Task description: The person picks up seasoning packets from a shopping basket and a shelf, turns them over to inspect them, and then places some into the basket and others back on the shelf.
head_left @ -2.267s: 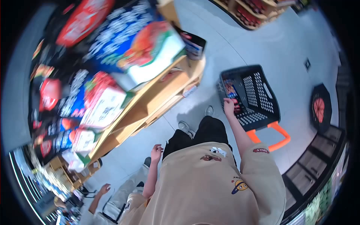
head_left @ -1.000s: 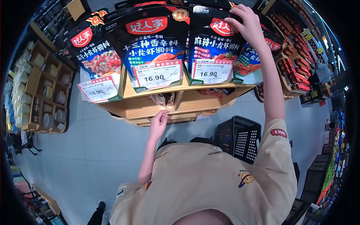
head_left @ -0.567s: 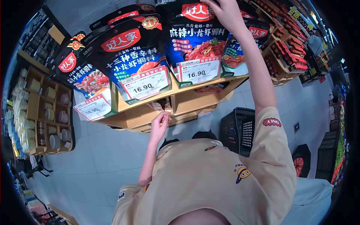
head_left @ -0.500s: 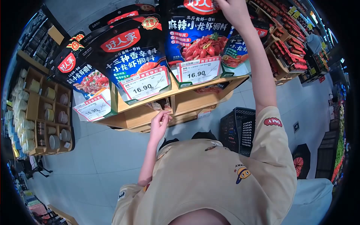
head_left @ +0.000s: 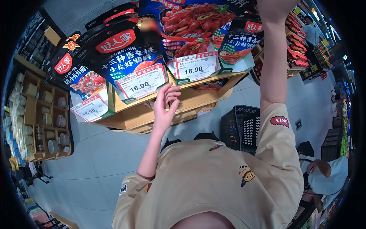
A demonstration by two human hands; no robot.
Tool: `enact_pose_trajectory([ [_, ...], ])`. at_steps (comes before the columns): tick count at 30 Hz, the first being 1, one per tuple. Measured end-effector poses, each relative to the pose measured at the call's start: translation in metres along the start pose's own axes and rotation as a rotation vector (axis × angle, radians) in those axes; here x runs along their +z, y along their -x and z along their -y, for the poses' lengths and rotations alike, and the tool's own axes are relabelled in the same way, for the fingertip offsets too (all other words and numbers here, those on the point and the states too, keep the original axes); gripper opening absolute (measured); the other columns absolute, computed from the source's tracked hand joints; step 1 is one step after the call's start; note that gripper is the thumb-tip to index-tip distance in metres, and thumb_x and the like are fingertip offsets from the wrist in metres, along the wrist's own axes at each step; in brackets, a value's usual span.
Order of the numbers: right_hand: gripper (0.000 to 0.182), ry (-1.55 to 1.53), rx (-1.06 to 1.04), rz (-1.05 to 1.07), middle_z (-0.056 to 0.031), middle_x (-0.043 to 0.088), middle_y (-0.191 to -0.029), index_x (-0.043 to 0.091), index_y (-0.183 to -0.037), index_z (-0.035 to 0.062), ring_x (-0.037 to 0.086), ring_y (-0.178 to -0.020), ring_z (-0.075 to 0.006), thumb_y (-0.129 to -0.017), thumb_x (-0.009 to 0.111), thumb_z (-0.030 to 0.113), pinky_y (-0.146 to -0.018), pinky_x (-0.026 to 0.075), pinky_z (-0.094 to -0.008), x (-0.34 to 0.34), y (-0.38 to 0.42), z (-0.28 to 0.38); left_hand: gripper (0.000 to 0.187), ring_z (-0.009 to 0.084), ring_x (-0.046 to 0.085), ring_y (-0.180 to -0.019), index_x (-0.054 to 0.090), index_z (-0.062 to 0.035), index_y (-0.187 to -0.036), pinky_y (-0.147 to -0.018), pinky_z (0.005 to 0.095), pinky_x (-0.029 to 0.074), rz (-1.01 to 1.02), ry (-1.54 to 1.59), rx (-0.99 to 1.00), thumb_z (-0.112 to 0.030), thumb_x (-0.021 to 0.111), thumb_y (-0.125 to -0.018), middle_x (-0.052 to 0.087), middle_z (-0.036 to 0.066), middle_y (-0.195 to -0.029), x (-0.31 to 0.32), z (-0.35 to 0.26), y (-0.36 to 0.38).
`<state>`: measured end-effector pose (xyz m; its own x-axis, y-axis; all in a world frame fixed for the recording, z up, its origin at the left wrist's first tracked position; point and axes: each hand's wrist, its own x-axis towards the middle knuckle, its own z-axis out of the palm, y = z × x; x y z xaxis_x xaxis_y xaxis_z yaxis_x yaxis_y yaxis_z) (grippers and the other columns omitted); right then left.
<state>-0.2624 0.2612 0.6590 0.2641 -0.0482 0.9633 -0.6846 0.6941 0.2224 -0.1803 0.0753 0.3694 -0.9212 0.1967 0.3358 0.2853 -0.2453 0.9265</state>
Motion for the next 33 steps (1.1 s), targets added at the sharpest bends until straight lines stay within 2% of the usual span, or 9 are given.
enact_pose_trajectory([
  [4,0.007,-0.056,0.014,0.079,-0.0037,0.055,-0.072,0.053,-0.080,-0.0030,0.050,-0.065,-0.0085,-0.074,0.055,-0.002,-0.059,0.039,-0.0190,-0.014,-0.003,0.016,0.063,0.0208,0.045,-0.101,0.019,-0.0037,-0.125,-0.086,0.0295,0.036,0.015,0.213,0.052,-0.007,0.053,-0.072,0.040,0.015,-0.116,0.005,-0.015,-0.011],
  [11,0.008,-0.047,0.092,0.093,-0.0038,0.055,-0.073,0.054,-0.081,-0.0040,0.050,-0.065,-0.0086,-0.073,0.055,-0.003,-0.059,0.039,-0.0183,-0.019,-0.002,0.021,0.067,0.0220,0.044,-0.103,0.010,-0.0057,-0.128,-0.085,0.0303,0.035,0.003,0.247,0.163,-0.015,0.053,-0.077,0.033,0.015,-0.121,0.010,-0.016,-0.047],
  [16,0.009,-0.081,0.131,0.104,-0.0045,0.056,-0.074,0.055,-0.081,-0.0039,0.051,-0.067,-0.0089,-0.073,0.055,-0.003,-0.061,0.040,-0.0185,-0.033,-0.002,0.018,0.071,0.0266,0.051,-0.097,-0.011,-0.0183,-0.130,-0.082,0.0326,0.040,-0.053,0.147,0.203,-0.024,0.043,-0.083,0.027,0.022,-0.128,0.007,-0.034,-0.071],
  [21,0.008,0.037,0.069,0.180,-0.0038,0.055,-0.075,0.056,-0.080,-0.0029,0.050,-0.068,-0.0080,-0.072,0.055,-0.004,-0.061,0.039,-0.0184,-0.053,-0.009,0.031,0.066,0.0253,0.055,-0.091,-0.009,-0.0179,-0.131,-0.078,0.0295,0.042,0.041,0.170,0.122,-0.030,0.037,-0.085,0.029,0.021,-0.127,0.002,-0.038,-0.080],
  [24,0.008,0.024,0.111,0.158,-0.0027,0.055,-0.074,0.055,-0.080,-0.0031,0.050,-0.068,-0.0077,-0.072,0.055,-0.004,-0.061,0.039,-0.0176,-0.059,-0.011,0.025,0.061,0.0246,0.054,-0.093,0.001,-0.0111,-0.131,-0.080,0.0299,0.041,0.014,0.149,0.152,-0.029,0.037,-0.084,0.032,0.016,-0.125,0.005,-0.040,-0.078],
  [27,0.008,-0.122,0.273,0.234,-0.0012,0.054,-0.072,0.054,-0.080,-0.0035,0.050,-0.068,-0.0065,-0.072,0.055,-0.003,-0.062,0.039,-0.0169,-0.062,-0.011,0.039,0.076,0.0203,0.043,-0.107,0.012,-0.0072,-0.130,-0.087,0.0325,0.036,0.183,0.267,0.276,-0.046,0.047,-0.076,0.034,0.011,-0.122,0.024,-0.045,-0.073],
  [28,0.007,-0.128,0.331,0.278,-0.0011,0.054,-0.072,0.054,-0.080,-0.0035,0.049,-0.068,-0.0060,-0.073,0.055,-0.003,-0.062,0.038,-0.0167,-0.059,-0.008,0.043,0.079,0.0205,0.038,-0.110,0.014,-0.0033,-0.129,-0.092,0.0309,0.029,0.221,0.380,0.194,-0.042,0.054,-0.072,0.037,0.013,-0.121,0.027,-0.044,-0.067],
  [30,0.005,-0.185,0.472,0.417,-0.0008,0.053,-0.072,0.053,-0.078,-0.0035,0.048,-0.067,-0.0050,-0.074,0.054,-0.001,-0.061,0.038,-0.0166,-0.061,-0.009,0.048,0.065,0.0178,0.039,-0.109,0.025,-0.0019,-0.124,-0.092,0.0311,0.030,0.289,0.587,0.070,-0.023,0.058,-0.072,0.039,0.010,-0.119,0.031,-0.035,-0.058],
  [33,0.007,-0.104,0.416,0.424,-0.0022,0.053,-0.068,0.052,-0.075,-0.0042,0.048,-0.066,-0.0059,-0.072,0.055,0.001,-0.060,0.039,-0.0186,-0.055,0.003,0.040,0.056,0.0165,0.042,-0.106,0.030,-0.0018,-0.120,-0.090,0.0313,0.033,0.290,0.635,-0.039,-0.011,0.058,-0.072,0.042,0.009,-0.115,0.041,-0.029,-0.039],
])
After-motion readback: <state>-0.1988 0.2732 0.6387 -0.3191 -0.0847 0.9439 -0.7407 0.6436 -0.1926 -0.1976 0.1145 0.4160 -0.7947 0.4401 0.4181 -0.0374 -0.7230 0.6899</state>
